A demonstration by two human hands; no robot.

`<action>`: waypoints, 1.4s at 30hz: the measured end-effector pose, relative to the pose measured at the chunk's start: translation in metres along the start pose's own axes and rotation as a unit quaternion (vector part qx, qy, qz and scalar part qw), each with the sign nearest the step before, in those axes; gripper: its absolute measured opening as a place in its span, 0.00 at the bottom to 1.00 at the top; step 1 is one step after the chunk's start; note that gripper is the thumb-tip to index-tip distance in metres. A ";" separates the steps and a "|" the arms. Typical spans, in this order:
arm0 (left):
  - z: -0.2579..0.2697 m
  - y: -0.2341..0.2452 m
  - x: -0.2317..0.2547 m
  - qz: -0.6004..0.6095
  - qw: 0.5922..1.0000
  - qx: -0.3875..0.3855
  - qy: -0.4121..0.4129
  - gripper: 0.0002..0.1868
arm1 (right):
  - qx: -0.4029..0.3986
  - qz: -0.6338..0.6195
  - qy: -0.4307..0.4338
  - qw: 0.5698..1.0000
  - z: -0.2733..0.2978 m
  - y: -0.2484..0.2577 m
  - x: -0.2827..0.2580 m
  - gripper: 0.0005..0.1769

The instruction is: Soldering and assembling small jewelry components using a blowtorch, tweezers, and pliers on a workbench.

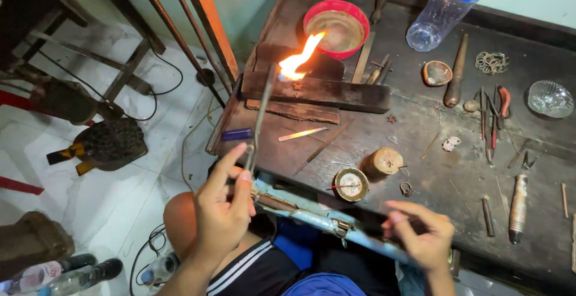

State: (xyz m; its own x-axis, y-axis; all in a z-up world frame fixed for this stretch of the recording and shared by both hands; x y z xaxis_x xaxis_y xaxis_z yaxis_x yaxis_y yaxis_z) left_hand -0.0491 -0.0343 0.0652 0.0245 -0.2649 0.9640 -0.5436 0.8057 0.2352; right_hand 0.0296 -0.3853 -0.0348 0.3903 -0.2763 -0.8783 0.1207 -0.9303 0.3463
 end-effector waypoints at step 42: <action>-0.004 -0.016 -0.017 0.056 0.992 -0.041 0.102 0.21 | 0.252 0.080 0.128 0.956 0.008 0.031 0.040 0.07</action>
State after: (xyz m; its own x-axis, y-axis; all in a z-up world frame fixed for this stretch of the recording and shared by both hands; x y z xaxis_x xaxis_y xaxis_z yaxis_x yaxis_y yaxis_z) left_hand -0.0378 -0.0409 0.0458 0.1411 -0.0651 0.9879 -0.4826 0.8667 0.1260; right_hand 0.0413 -0.4274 -0.0615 0.5859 -0.4158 -0.6956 -0.3881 -0.8975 0.2096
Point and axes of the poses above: each hand's wrist, its own z-axis away from the middle knuckle, its own y-axis out of the back of the hand, x = y × z, the point moved 5 cm from there along -z, towards the middle knuckle, and after that the axes turned 8 degrees about y, right-handed, at the moved point
